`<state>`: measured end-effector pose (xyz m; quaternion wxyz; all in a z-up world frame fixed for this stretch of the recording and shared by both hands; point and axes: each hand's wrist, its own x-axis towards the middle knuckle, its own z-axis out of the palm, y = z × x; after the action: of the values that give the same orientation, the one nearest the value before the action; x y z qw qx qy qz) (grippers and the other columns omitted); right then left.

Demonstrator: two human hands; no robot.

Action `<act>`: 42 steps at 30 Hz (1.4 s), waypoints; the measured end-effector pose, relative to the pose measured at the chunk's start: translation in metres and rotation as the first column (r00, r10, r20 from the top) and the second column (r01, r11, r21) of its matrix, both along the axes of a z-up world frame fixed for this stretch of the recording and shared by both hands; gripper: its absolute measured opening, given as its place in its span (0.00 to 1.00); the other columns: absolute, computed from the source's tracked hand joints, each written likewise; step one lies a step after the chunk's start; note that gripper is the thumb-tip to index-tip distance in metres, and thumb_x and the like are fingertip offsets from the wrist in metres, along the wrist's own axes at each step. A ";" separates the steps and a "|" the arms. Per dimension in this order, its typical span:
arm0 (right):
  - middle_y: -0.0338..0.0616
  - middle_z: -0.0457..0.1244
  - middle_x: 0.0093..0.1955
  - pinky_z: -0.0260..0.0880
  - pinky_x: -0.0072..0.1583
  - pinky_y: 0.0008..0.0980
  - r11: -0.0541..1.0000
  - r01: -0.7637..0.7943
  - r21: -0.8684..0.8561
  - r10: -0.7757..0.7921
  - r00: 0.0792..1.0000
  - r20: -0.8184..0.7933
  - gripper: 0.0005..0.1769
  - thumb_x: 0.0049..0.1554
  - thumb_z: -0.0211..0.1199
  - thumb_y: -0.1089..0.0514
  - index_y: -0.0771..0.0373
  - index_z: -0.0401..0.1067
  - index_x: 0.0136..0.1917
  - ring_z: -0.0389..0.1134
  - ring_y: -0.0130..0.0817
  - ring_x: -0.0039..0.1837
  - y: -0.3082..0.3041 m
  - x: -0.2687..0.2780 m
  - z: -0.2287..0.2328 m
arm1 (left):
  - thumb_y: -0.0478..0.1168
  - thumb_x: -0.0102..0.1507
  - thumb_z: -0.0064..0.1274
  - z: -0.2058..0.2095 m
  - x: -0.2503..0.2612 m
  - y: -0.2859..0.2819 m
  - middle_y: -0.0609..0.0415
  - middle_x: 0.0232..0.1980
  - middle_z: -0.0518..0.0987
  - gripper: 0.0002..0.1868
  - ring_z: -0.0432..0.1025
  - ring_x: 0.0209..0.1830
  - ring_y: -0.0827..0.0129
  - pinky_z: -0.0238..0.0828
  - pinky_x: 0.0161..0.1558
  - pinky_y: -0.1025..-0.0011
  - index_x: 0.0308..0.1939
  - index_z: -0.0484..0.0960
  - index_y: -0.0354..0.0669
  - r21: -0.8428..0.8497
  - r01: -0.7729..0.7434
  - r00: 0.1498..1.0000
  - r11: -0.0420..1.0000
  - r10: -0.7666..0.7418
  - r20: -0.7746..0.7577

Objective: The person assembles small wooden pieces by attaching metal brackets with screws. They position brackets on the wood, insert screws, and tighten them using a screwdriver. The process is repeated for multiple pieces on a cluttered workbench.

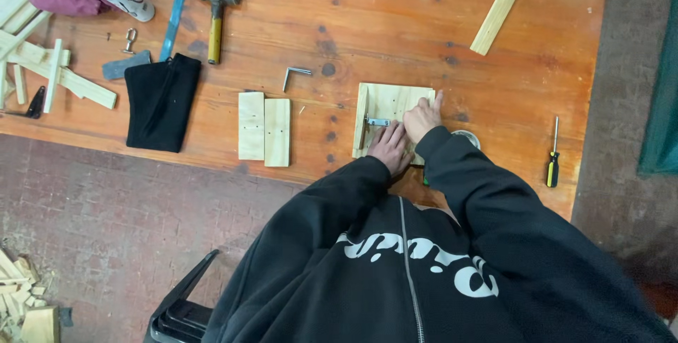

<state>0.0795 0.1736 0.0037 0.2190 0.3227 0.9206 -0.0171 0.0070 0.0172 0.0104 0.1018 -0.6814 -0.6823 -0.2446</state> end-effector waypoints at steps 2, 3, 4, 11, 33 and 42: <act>0.47 0.72 0.46 0.29 0.74 0.77 0.998 -0.040 0.046 0.042 0.998 -0.041 0.17 0.61 0.52 0.58 0.55 0.83 0.49 0.60 0.43 0.68 -0.002 0.003 -0.012 | 0.58 0.58 0.53 0.001 0.000 0.000 0.43 0.66 0.72 0.30 0.63 0.72 0.51 0.60 0.67 0.54 0.56 0.81 0.42 -0.044 0.005 1.000 0.999 -0.005 0.001; 0.47 0.72 0.46 0.29 0.74 0.77 0.998 -0.038 0.045 0.040 0.999 -0.037 0.17 0.61 0.52 0.58 0.55 0.83 0.49 0.60 0.43 0.68 -0.005 0.005 -0.010 | 0.58 0.58 0.53 -0.001 0.002 -0.001 0.43 0.66 0.72 0.30 0.63 0.72 0.51 0.60 0.67 0.54 0.56 0.81 0.42 -0.045 0.008 1.000 0.999 -0.007 0.005; 0.46 0.72 0.45 0.28 0.74 0.77 0.996 -0.055 0.069 0.058 0.998 -0.032 0.17 0.61 0.51 0.57 0.54 0.83 0.48 0.59 0.42 0.68 -0.007 0.007 -0.009 | 0.57 0.58 0.54 -0.002 0.004 -0.002 0.43 0.66 0.72 0.30 0.63 0.73 0.51 0.59 0.68 0.54 0.57 0.80 0.42 -0.053 0.007 1.000 0.999 -0.007 0.001; 0.40 0.72 0.42 0.18 0.74 0.84 0.991 -0.078 0.111 0.082 0.996 -0.028 0.17 0.60 0.51 0.56 0.51 0.83 0.46 0.57 0.41 0.68 -0.009 0.001 0.015 | 0.57 0.57 0.54 0.000 0.003 0.000 0.43 0.65 0.73 0.30 0.64 0.72 0.52 0.60 0.67 0.55 0.57 0.80 0.44 -0.002 -0.004 1.000 1.000 0.004 0.007; 0.41 0.72 0.42 0.23 0.75 0.82 0.998 -0.051 -0.048 0.041 0.982 -0.186 0.08 0.55 0.63 0.56 0.46 0.81 0.45 0.63 0.39 0.67 0.027 0.012 0.001 | 0.62 0.63 0.50 -0.022 0.008 0.000 0.39 0.72 0.65 0.40 0.59 0.76 0.49 0.57 0.71 0.51 0.72 0.68 0.43 -0.187 0.027 0.998 0.982 -0.018 0.052; 0.47 0.69 0.40 0.24 0.75 0.82 0.996 -0.048 -0.072 0.033 0.980 -0.196 0.10 0.52 0.71 0.65 0.51 0.81 0.47 0.66 0.45 0.62 0.037 0.008 -0.027 | 0.62 0.61 0.53 -0.007 0.003 0.000 0.40 0.70 0.67 0.39 0.60 0.74 0.52 0.56 0.70 0.53 0.69 0.72 0.43 -0.122 0.014 1.000 0.992 -0.012 0.011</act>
<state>0.0879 0.2103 -0.0233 0.1404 0.2922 0.9427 -0.0793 0.0100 0.0167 0.0032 0.0547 -0.6895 -0.6921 -0.2065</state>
